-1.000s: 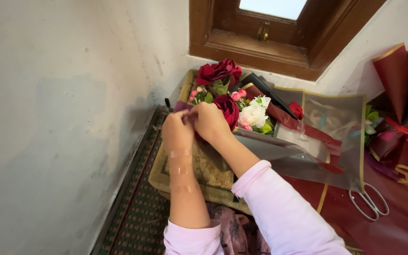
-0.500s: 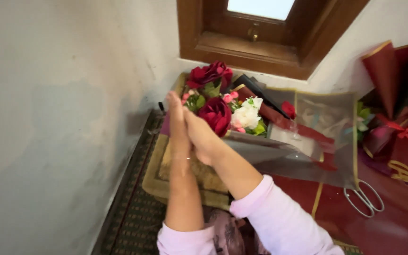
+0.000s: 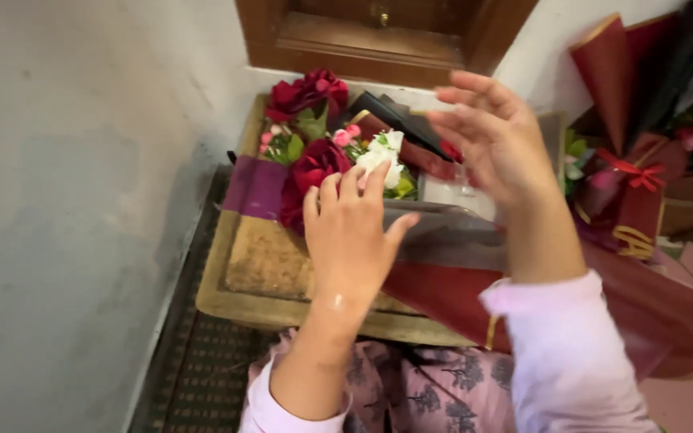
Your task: The person is assembling and wrapping a floral bouquet using various flowers and decorative paper.
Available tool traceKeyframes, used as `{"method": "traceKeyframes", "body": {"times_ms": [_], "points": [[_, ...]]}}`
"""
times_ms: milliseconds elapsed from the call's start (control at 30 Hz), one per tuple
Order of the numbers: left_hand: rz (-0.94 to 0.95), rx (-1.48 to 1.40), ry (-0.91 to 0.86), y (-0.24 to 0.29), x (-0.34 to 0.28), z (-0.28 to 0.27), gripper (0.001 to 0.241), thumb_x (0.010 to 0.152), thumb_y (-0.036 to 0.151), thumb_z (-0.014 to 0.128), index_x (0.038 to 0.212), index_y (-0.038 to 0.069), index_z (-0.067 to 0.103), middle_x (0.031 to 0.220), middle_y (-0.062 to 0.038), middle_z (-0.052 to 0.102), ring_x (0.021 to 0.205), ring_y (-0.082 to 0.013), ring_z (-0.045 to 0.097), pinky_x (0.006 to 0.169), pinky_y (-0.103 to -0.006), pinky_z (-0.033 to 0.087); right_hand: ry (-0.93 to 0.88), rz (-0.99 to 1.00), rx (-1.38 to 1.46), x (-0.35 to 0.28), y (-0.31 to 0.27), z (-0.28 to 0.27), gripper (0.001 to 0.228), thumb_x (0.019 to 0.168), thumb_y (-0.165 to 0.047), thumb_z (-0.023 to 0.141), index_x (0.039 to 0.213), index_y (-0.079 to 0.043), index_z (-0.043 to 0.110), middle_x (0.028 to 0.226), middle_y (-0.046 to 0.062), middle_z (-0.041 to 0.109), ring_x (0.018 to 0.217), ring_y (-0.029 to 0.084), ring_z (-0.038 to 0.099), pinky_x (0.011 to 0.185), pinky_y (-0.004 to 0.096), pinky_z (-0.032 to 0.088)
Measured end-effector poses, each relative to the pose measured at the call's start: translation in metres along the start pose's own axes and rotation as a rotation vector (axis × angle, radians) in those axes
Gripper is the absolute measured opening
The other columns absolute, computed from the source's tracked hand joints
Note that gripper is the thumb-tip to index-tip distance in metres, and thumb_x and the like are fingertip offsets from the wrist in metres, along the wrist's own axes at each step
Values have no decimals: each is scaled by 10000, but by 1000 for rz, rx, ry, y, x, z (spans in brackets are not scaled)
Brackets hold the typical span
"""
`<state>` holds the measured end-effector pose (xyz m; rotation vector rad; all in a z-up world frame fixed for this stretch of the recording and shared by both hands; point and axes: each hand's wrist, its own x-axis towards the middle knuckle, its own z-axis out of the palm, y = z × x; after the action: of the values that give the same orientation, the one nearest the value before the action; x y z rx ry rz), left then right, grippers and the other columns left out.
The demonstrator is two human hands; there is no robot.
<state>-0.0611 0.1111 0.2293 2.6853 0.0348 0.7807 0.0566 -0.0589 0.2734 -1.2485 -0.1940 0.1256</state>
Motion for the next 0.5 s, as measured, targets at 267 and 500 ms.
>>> {"method": "traceKeyframes", "body": {"times_ms": [267,500], "points": [[-30,156,-425,-17,11,30,571,757,378,837,1279,378,606,1117,51,719,1117,-226,617,1183,-698,128,-256,242,-1190,59,104,-187,497,899,-318,758,1276,0,695,1119,236,740,1056,384,691,918,515,523],[-61,179,-309,-39,16,43,145,922,357,659,1005,470,698,898,164,673,1037,-98,553,1158,-677,145,-546,755,-1223,94,122,-221,768,742,-586,844,1309,-83,718,1229,152,749,1157,316,655,940,525,532]]}}
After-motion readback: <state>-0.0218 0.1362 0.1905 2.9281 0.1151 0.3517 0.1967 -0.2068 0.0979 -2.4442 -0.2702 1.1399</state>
